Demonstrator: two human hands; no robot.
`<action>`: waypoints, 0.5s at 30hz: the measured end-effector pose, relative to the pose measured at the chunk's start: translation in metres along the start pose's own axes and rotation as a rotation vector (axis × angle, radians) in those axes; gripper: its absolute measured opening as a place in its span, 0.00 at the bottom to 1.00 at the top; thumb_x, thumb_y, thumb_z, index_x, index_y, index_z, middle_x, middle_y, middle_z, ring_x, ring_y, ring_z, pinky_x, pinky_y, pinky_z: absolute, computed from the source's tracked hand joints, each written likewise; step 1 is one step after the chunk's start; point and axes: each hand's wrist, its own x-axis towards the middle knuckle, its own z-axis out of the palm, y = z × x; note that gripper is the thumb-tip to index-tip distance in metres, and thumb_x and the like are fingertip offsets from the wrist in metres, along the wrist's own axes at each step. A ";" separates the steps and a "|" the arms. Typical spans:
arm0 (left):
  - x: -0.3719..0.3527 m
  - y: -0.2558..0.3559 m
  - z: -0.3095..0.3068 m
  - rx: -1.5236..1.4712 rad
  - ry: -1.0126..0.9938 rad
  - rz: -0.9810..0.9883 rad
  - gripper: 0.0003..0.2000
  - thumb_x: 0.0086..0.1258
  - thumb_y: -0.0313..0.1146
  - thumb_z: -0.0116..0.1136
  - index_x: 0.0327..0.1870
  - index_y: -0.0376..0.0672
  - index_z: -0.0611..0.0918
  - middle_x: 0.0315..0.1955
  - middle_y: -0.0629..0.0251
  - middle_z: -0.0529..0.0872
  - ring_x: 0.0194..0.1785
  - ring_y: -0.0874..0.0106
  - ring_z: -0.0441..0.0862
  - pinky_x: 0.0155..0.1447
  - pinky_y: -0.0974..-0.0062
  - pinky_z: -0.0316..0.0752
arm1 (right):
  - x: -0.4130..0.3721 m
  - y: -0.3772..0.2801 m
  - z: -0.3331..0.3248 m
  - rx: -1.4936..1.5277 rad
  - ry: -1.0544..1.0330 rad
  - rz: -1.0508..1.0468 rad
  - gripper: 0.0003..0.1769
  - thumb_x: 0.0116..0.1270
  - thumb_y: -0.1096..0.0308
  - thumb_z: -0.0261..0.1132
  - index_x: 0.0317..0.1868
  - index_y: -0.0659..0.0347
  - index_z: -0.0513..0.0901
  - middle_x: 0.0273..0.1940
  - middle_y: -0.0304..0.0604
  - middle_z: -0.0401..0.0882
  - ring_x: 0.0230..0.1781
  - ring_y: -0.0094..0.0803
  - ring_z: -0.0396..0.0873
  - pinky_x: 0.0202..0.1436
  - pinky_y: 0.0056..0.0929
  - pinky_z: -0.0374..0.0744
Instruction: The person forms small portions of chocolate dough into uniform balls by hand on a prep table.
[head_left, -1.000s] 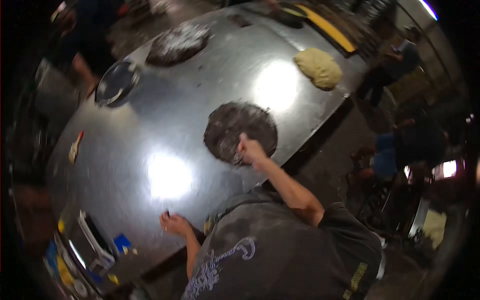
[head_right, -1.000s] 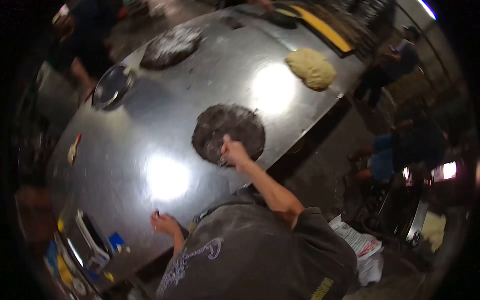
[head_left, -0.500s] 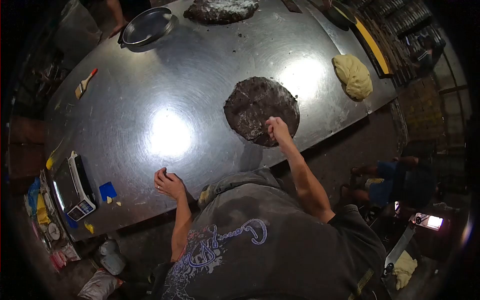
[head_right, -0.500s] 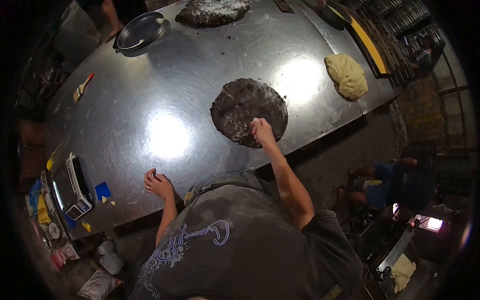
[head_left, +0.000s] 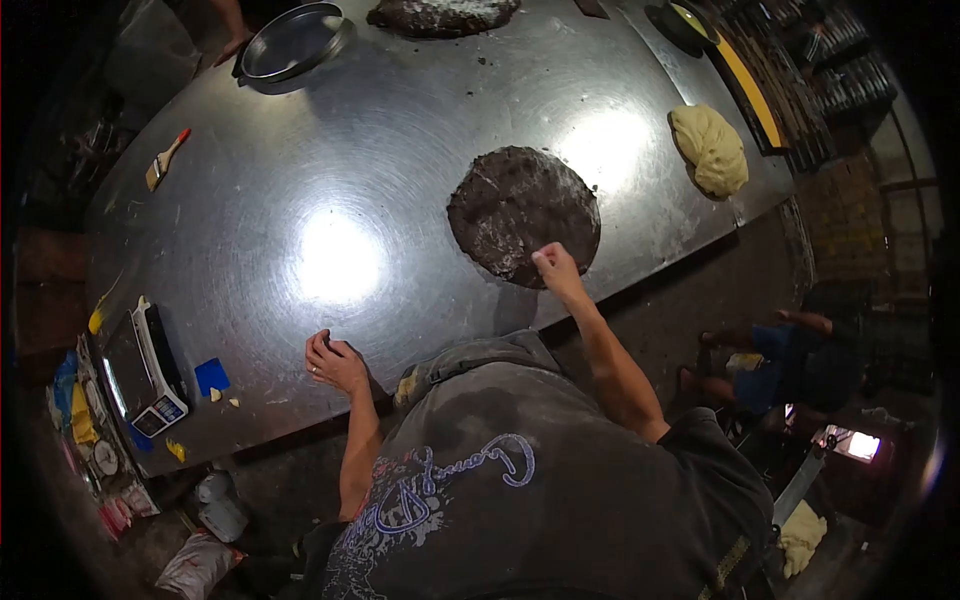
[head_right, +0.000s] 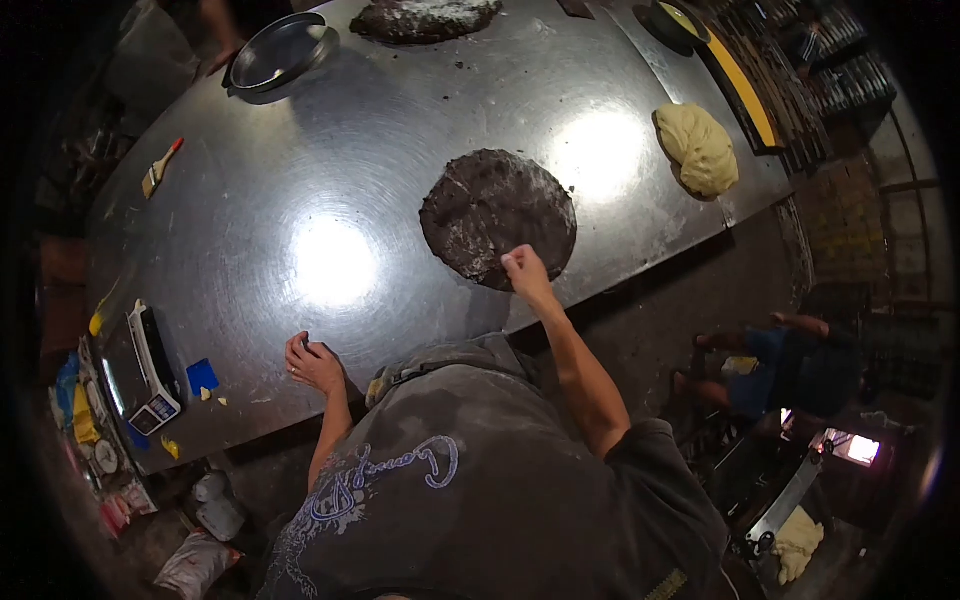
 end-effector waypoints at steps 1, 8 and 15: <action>0.000 -0.001 0.001 0.003 -0.002 0.000 0.12 0.73 0.35 0.50 0.55 0.52 0.80 0.63 0.67 0.74 0.69 0.57 0.66 0.70 0.48 0.59 | -0.004 -0.013 -0.007 0.109 -0.003 0.115 0.14 0.74 0.57 0.65 0.41 0.60 0.75 0.29 0.38 0.77 0.27 0.26 0.75 0.31 0.29 0.72; 0.001 0.000 0.001 -0.010 -0.001 -0.009 0.12 0.72 0.33 0.51 0.54 0.49 0.80 0.62 0.64 0.75 0.68 0.56 0.66 0.71 0.47 0.58 | -0.006 -0.055 -0.016 0.646 -0.018 0.253 0.10 0.78 0.58 0.60 0.42 0.55 0.75 0.30 0.35 0.77 0.24 0.21 0.71 0.25 0.22 0.68; 0.001 0.004 -0.003 -0.039 0.024 0.007 0.12 0.71 0.33 0.51 0.53 0.49 0.80 0.61 0.63 0.75 0.68 0.57 0.67 0.72 0.48 0.57 | 0.006 -0.065 -0.011 0.851 -0.153 0.261 0.20 0.80 0.47 0.57 0.40 0.56 0.76 0.24 0.30 0.70 0.18 0.17 0.64 0.21 0.21 0.63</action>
